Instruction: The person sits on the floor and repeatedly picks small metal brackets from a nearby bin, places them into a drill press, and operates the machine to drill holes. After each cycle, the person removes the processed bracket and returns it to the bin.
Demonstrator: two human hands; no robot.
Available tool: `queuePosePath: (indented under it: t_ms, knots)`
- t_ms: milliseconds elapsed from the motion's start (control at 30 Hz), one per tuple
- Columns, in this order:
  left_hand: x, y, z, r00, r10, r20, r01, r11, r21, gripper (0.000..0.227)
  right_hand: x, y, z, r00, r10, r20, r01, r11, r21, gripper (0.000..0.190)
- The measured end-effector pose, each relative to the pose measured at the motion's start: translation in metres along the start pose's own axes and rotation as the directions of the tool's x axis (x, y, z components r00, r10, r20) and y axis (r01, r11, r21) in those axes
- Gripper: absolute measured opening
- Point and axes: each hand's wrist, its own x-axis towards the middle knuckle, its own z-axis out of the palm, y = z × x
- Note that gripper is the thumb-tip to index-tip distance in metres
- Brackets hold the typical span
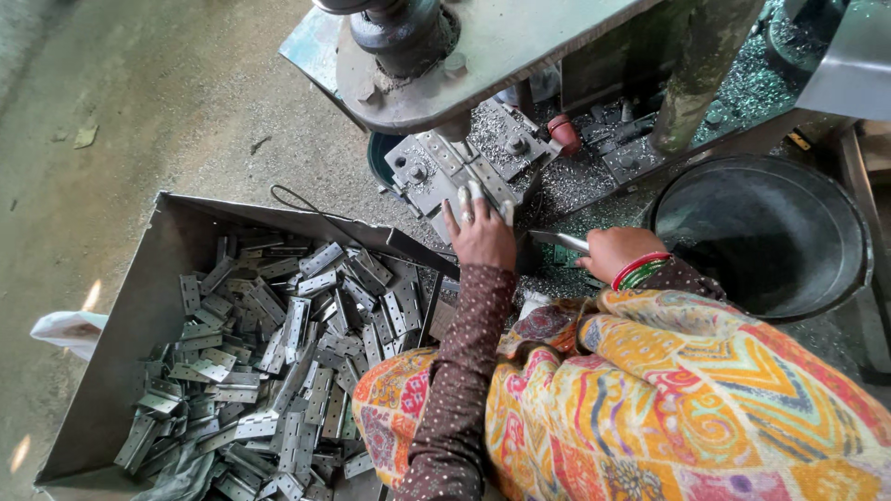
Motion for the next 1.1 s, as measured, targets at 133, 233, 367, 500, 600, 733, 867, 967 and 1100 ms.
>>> queuePosePath:
  t_ms: [133, 233, 367, 500, 600, 733, 867, 967, 1100]
  knots:
    - [0.014, -0.006, 0.009, 0.998, -0.048, -0.038, 0.049, 0.998, 0.031, 0.031, 0.003, 0.01, 0.016, 1.0, 0.0, -0.004, 0.0, 1.0, 0.022, 0.039]
    - [0.015, -0.006, 0.014, 0.996, -0.063, -0.061, 0.065, 0.998, 0.022, 0.03, -0.001, 0.023, 0.041, 0.998, 0.038, 0.056, -0.043, 0.994, 0.102, 0.039]
    - [0.013, -0.006, 0.014, 0.993, -0.092, 0.067, 0.09, 0.995, 0.037, 0.027, -0.009, 0.032, 0.067, 0.995, 0.087, -0.044, -0.078, 0.984, 0.161, 0.036]
    - [0.015, -0.002, 0.01, 0.998, -0.063, -0.006, 0.063, 0.996, 0.064, 0.027, -0.004, 0.033, 0.057, 1.0, -0.002, 0.003, 0.002, 0.991, 0.135, 0.035]
    - [0.017, -0.004, 0.008, 0.998, -0.049, -0.026, 0.051, 0.995, 0.083, 0.028, 0.008, 0.027, 0.041, 1.0, -0.001, -0.001, 0.001, 0.995, 0.096, 0.033]
    - [0.017, 0.0, 0.012, 0.996, -0.084, 0.01, 0.083, 0.995, 0.053, 0.033, 0.018, 0.032, 0.053, 1.0, -0.002, 0.005, 0.002, 0.998, 0.057, 0.032]
    - [0.017, 0.0, 0.014, 0.996, -0.06, -0.067, 0.07, 0.986, 0.152, 0.035, 0.013, 0.052, 0.097, 0.995, -0.084, 0.043, 0.07, 0.961, 0.268, 0.04]
    - [0.01, -0.005, 0.012, 0.993, -0.056, -0.104, 0.066, 0.992, 0.103, 0.036, 0.009, 0.058, 0.12, 1.0, -0.03, 0.001, 0.029, 0.968, 0.25, 0.037]
    - [0.009, -0.006, 0.013, 0.998, -0.059, 0.0, 0.059, 0.997, 0.055, 0.026, 0.012, 0.05, 0.1, 0.999, -0.055, -0.004, 0.054, 0.973, 0.224, 0.036]
